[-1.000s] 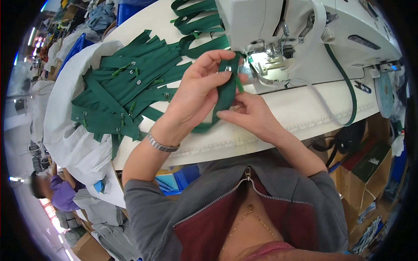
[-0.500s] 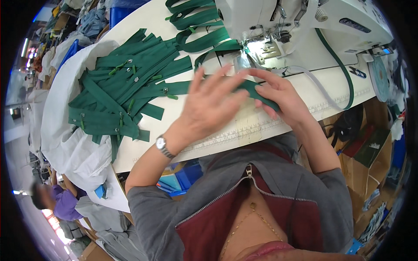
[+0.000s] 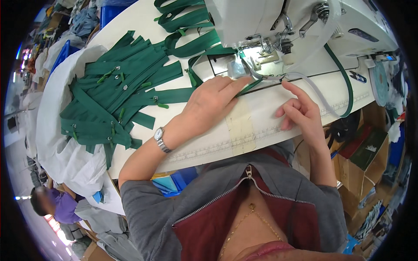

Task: Attaching sliders to zipper tapes using an industrial sewing machine.

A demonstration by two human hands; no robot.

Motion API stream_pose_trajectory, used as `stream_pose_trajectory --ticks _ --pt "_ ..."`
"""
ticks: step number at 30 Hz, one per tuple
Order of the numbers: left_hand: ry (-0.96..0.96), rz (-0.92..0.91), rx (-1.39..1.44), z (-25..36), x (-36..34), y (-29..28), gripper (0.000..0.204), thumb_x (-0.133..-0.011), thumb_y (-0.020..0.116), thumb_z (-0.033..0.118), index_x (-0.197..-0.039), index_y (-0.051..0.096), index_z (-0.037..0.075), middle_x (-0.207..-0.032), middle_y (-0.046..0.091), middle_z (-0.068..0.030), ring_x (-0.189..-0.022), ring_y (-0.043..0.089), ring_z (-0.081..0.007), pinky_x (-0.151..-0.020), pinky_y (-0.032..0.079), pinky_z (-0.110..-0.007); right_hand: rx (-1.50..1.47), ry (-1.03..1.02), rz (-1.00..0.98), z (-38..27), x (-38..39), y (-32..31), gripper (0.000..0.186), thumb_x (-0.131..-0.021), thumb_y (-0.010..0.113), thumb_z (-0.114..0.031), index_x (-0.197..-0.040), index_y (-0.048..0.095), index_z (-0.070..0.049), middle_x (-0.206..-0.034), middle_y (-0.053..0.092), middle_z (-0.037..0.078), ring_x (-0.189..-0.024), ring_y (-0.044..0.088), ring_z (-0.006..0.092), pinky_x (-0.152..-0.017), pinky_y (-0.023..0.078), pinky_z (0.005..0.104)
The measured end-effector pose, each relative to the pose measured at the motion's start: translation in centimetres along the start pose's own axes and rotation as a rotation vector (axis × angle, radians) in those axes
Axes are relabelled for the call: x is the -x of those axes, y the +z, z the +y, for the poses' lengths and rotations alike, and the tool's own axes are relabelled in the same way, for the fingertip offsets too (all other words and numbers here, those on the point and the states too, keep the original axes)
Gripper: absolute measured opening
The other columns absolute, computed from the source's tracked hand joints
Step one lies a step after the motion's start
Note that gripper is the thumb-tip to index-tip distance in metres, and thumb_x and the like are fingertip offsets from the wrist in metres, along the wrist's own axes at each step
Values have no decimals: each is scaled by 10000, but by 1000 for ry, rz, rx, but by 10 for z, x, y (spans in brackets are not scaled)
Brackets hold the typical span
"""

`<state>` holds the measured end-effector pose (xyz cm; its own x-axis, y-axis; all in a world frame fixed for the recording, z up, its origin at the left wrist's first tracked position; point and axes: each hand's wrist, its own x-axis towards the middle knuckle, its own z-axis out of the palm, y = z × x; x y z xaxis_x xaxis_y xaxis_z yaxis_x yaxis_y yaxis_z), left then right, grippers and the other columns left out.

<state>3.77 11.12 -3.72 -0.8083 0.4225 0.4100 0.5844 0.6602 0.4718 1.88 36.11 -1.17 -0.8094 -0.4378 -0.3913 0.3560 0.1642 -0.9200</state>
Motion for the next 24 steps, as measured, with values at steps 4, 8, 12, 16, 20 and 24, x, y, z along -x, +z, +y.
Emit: stream_pose_trajectory --ticks 4,8,12,16,20,24 --pt "-41 -46 -34 5 -3 -12 376 -605 641 -6 -980 638 29 -895 592 -99 -700 581 -221 -592 481 -303 17 -1 -34 1 -1 -2 447 -884 506 -92 -1320 412 -66 -801 624 39 -587 563 61 -514 411 167" --pt "90 102 -194 -13 -8 -16 362 -604 622 6 -962 649 47 -963 608 -97 -636 561 -204 -539 470 -300 77 12 -77 3 -3 -4 340 -886 516 -96 -1222 512 -47 -804 620 38 -601 562 61 -522 413 170" --pt "188 -24 -298 -21 -11 -14 339 -629 604 49 -965 650 61 -1045 610 -39 -589 512 -157 -529 465 -265 104 30 -106 2 -4 -3 245 -881 527 -87 -1109 590 -23 -802 622 38 -607 561 63 -527 418 174" --pt "258 -64 -243 -22 -14 -12 325 -644 598 60 -965 651 62 -1061 612 -1 -566 491 -145 -528 465 -252 126 42 -111 1 -5 -4 226 -877 533 -80 -1080 604 -12 -802 630 44 -615 570 65 -524 423 178" --pt "240 2 -230 -33 -11 -8 316 -656 609 75 -970 641 71 -1008 626 -7 -581 519 -130 -507 458 -242 134 54 -111 0 -6 -3 214 -871 542 -78 -1057 614 -1 -799 637 51 -620 580 67 -513 425 180" --pt "207 102 -268 -37 -17 -14 289 -671 610 88 -958 635 81 -954 631 -13 -602 542 -115 -504 456 -228 140 68 -105 -4 -7 -3 204 -854 532 -59 -1027 607 18 -798 634 62 -593 578 86 -480 406 188"
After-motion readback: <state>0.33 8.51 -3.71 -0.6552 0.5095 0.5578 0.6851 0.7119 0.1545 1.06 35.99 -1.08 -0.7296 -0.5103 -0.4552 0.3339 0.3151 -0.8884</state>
